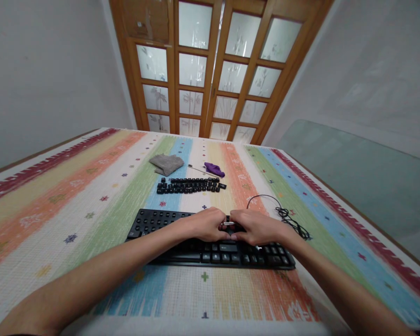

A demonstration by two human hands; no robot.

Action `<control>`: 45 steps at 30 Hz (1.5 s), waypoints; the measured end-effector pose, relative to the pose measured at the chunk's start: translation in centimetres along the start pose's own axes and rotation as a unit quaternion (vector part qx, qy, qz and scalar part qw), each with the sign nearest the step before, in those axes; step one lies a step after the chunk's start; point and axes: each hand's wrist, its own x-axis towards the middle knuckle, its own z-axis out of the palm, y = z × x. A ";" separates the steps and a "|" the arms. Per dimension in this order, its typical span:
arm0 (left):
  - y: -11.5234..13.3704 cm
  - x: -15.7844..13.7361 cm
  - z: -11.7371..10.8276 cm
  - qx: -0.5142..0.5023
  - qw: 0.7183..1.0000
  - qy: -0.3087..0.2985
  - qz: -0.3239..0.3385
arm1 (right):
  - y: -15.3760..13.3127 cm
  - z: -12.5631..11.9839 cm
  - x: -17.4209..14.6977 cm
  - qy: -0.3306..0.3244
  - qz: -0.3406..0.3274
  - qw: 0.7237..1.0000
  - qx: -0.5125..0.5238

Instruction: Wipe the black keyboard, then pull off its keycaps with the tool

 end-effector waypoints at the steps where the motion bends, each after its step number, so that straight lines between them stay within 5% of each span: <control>1: 0.0 0.1 0.0 0.005 1.000 -0.003 0.002 | -0.1 0.0 0.1 0.000 0.000 1.000 -0.010; 15: -0.2 0.0 -0.3 0.065 0.998 0.013 -0.001 | -0.2 -0.6 -0.6 0.032 -0.020 0.999 -0.001; 26: -0.2 -0.9 0.2 0.153 0.979 0.043 0.126 | 0.8 0.7 -1.2 0.029 -0.059 0.998 0.003; 33: -1.3 -1.3 1.1 0.106 0.976 0.080 0.175 | 0.6 1.1 -1.4 0.018 -0.055 0.997 -0.043; 45: -1.7 -1.3 2.4 0.055 0.980 0.111 0.153 | 0.7 1.7 -1.3 0.018 -0.046 0.996 -0.070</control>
